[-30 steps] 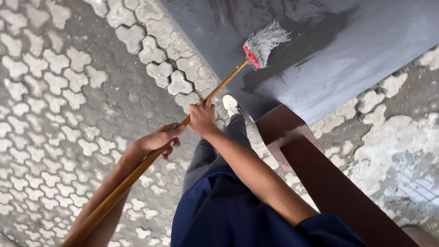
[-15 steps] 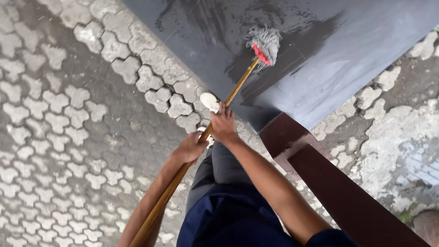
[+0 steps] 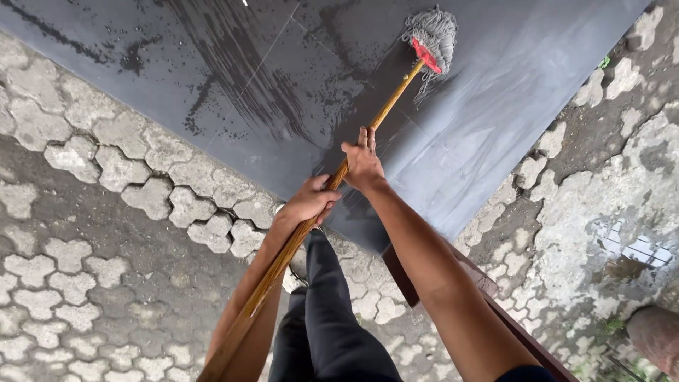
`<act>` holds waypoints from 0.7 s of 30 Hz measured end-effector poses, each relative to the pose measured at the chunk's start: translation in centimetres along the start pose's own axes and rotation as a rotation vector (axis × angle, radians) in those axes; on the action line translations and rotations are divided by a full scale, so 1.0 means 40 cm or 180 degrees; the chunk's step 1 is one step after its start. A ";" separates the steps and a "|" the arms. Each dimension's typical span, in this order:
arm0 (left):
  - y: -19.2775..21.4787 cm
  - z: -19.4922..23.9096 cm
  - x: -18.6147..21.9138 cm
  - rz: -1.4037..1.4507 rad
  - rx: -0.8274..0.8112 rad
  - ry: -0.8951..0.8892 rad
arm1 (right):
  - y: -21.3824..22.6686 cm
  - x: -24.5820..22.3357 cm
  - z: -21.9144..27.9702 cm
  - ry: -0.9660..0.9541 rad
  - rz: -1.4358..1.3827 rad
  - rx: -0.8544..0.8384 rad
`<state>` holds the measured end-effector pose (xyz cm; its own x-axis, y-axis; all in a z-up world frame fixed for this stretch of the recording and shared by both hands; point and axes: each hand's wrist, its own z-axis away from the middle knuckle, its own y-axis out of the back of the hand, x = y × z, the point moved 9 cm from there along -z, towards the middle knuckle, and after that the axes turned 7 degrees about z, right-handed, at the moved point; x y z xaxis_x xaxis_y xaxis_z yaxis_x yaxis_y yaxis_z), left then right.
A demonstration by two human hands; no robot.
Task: Mopping a dark tiled floor on an outdoor patio using a spray bottle and a mop.
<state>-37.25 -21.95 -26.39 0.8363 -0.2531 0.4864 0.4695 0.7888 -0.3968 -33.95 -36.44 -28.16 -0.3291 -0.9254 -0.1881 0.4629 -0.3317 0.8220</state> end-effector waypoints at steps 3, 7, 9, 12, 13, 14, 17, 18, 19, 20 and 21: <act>0.015 0.000 -0.016 -0.0319 -0.0103 0.0010 | 0.014 -0.030 0.011 -0.0015 -0.0086 -0.0036; 0.051 0.093 -0.018 -0.0430 -0.0090 -0.0053 | -0.025 -0.096 0.038 0.0754 0.0045 0.0613; 0.080 0.178 -0.050 -0.0627 0.0004 0.0181 | -0.030 -0.164 0.093 0.0959 -0.0062 0.0795; 0.134 0.331 -0.130 -0.0970 0.0109 0.0440 | -0.111 -0.296 0.185 0.1232 -0.0080 0.0580; 0.149 0.384 -0.161 -0.0923 0.0190 0.0396 | -0.145 -0.339 0.227 0.1334 -0.0067 0.0588; 0.163 0.440 -0.208 -0.1058 0.0254 0.0563 | -0.166 -0.380 0.275 0.1468 -0.0187 0.0759; 0.190 0.666 -0.257 -0.1284 0.0374 0.0900 | -0.227 -0.520 0.431 0.1698 -0.0374 0.0828; 0.188 0.745 -0.269 -0.1377 0.0336 0.1089 | -0.255 -0.559 0.482 0.1714 -0.0393 0.0699; 0.209 0.797 -0.317 -0.1348 0.0366 0.1103 | -0.284 -0.601 0.527 0.1750 -0.0405 0.0677; 0.233 0.844 -0.361 -0.1394 0.0433 0.1061 | -0.321 -0.649 0.572 0.1926 -0.0516 0.0510; 0.262 0.872 -0.391 -0.1466 0.0489 0.0993 | -0.352 -0.690 0.596 0.2085 -0.0613 0.0375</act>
<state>-55.29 9.80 -10.98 0.6102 -0.7246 0.3203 0.7780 0.6244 -0.0696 -51.00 -1.86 -21.72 0.1855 -0.7844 -0.5919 0.3414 -0.5134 0.7873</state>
